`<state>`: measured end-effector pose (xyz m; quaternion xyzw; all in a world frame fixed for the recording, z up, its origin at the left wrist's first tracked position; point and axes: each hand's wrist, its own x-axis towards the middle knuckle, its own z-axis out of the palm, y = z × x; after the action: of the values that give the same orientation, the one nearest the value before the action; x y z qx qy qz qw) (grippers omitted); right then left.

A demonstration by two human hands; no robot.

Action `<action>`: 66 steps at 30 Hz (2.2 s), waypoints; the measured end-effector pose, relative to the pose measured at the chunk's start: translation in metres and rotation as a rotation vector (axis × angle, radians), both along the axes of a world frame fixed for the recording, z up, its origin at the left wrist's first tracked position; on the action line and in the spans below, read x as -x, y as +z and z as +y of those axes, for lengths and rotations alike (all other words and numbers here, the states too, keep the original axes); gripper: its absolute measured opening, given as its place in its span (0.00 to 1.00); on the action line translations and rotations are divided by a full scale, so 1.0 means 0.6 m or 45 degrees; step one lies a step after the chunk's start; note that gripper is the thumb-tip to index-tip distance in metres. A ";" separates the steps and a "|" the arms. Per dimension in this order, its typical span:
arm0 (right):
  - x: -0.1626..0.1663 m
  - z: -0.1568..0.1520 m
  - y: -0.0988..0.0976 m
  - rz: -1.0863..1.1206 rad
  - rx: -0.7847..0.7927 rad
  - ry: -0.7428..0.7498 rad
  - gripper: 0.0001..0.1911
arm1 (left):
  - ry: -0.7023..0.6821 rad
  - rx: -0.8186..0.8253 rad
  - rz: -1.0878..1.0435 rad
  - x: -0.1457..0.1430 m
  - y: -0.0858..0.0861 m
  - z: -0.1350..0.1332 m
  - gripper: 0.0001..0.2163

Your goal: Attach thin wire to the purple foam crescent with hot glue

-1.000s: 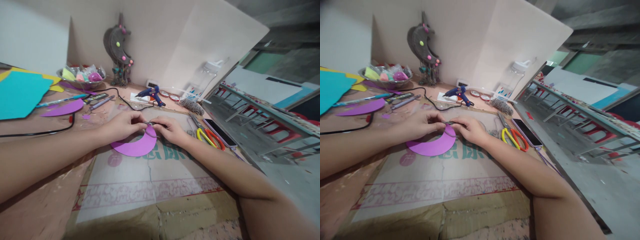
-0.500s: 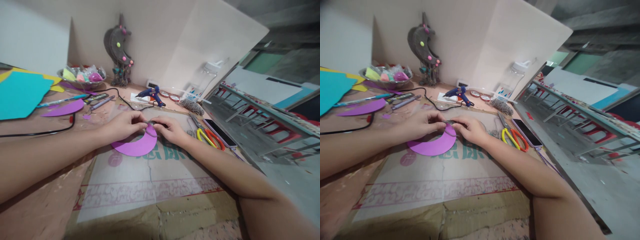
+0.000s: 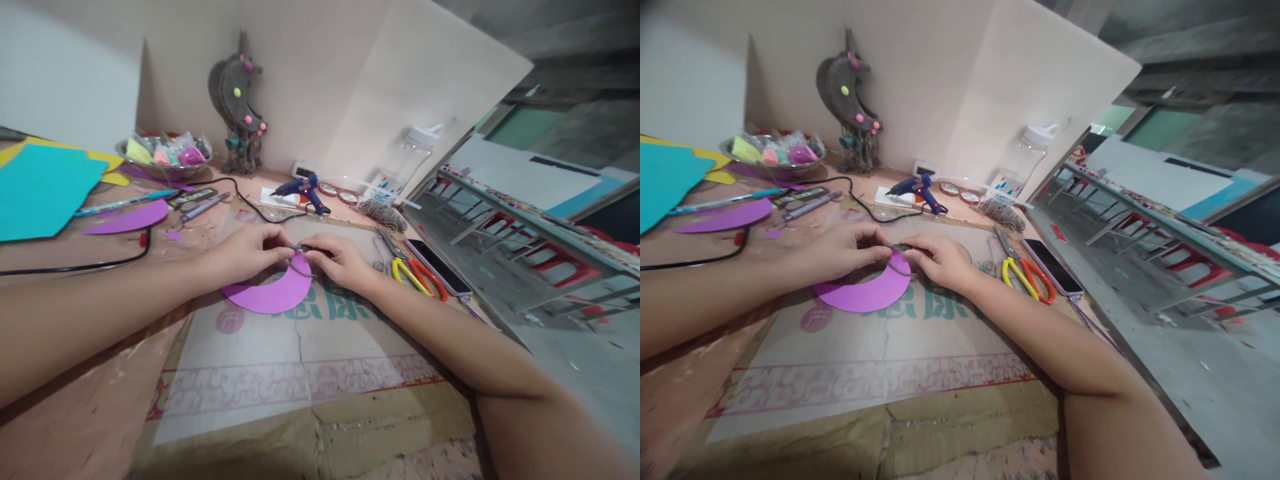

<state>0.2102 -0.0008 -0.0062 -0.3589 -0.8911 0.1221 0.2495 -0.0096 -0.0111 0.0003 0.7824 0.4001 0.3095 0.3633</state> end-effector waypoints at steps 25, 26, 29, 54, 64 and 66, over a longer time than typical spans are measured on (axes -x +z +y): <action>0.000 0.001 -0.002 0.025 0.006 0.001 0.17 | -0.031 0.064 -0.098 0.000 -0.011 0.007 0.08; 0.000 0.001 -0.002 0.020 0.003 -0.001 0.16 | -0.029 0.065 -0.094 0.000 -0.011 0.007 0.08; 0.001 0.001 -0.002 0.019 -0.008 -0.001 0.17 | -0.025 0.063 -0.083 0.000 -0.011 0.008 0.08; 0.001 0.001 -0.002 0.046 0.009 0.002 0.16 | -0.037 0.058 -0.106 0.000 -0.013 0.008 0.07; 0.004 -0.001 0.000 0.083 0.036 -0.027 0.15 | -0.032 0.034 -0.078 0.000 -0.012 0.008 0.08; 0.006 -0.003 0.003 0.159 0.049 -0.075 0.16 | -0.022 0.033 -0.070 0.000 -0.011 0.007 0.08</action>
<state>0.2067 -0.0025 -0.0045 -0.3812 -0.8604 0.1540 0.3012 -0.0095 -0.0067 -0.0065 0.7722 0.3870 0.3225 0.3871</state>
